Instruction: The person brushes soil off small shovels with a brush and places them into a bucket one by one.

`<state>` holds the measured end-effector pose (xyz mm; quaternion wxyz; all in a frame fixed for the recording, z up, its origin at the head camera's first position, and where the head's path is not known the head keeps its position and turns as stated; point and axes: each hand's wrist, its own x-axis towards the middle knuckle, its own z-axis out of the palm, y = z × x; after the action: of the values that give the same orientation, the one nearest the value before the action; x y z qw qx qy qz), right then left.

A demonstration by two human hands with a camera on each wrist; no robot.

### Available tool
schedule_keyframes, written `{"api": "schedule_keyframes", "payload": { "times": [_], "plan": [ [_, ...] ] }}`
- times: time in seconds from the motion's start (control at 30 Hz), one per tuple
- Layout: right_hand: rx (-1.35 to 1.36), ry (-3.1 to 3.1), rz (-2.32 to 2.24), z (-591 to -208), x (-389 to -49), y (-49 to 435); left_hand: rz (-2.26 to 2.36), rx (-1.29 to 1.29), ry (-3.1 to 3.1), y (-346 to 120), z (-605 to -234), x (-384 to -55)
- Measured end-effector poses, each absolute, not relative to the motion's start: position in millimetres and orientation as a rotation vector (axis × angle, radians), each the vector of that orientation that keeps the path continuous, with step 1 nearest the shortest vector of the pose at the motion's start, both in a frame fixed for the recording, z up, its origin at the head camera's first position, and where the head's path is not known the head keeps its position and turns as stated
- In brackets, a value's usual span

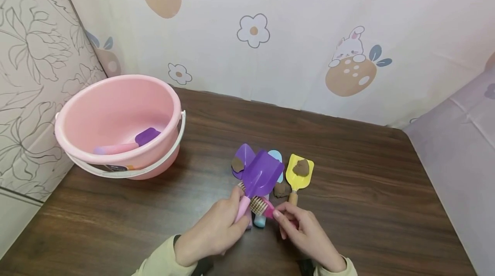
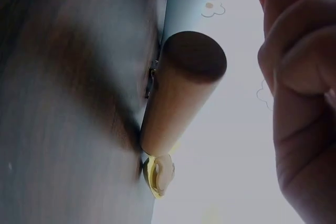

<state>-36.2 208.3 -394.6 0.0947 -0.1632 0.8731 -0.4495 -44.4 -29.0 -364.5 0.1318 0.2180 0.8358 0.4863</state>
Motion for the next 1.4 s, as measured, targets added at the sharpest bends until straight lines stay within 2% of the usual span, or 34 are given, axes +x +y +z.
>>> {"api": "schedule_keyframes", "payload": {
  "times": [0.17, 0.5, 0.9, 1.4],
  "plan": [
    [-0.376, 2.638, -1.361, -393.0, -35.6, 207.0, 1.403, 0.639, 2.398, -29.9, -366.4, -44.5],
    [-0.369, 2.766, -1.486, -393.4, -38.3, 216.3, 1.365, 0.685, 2.447, -30.8, -366.6, -41.4],
    [-0.01, 2.833, -1.593, -385.0, -40.2, 229.3, 1.316, 0.724, 2.394, -31.0, -364.8, -39.6],
    [0.093, 2.779, -1.736, -384.6, -40.0, 230.3, 1.327, 0.695, 2.447, -38.3, -358.2, -44.9]
  ]
}}
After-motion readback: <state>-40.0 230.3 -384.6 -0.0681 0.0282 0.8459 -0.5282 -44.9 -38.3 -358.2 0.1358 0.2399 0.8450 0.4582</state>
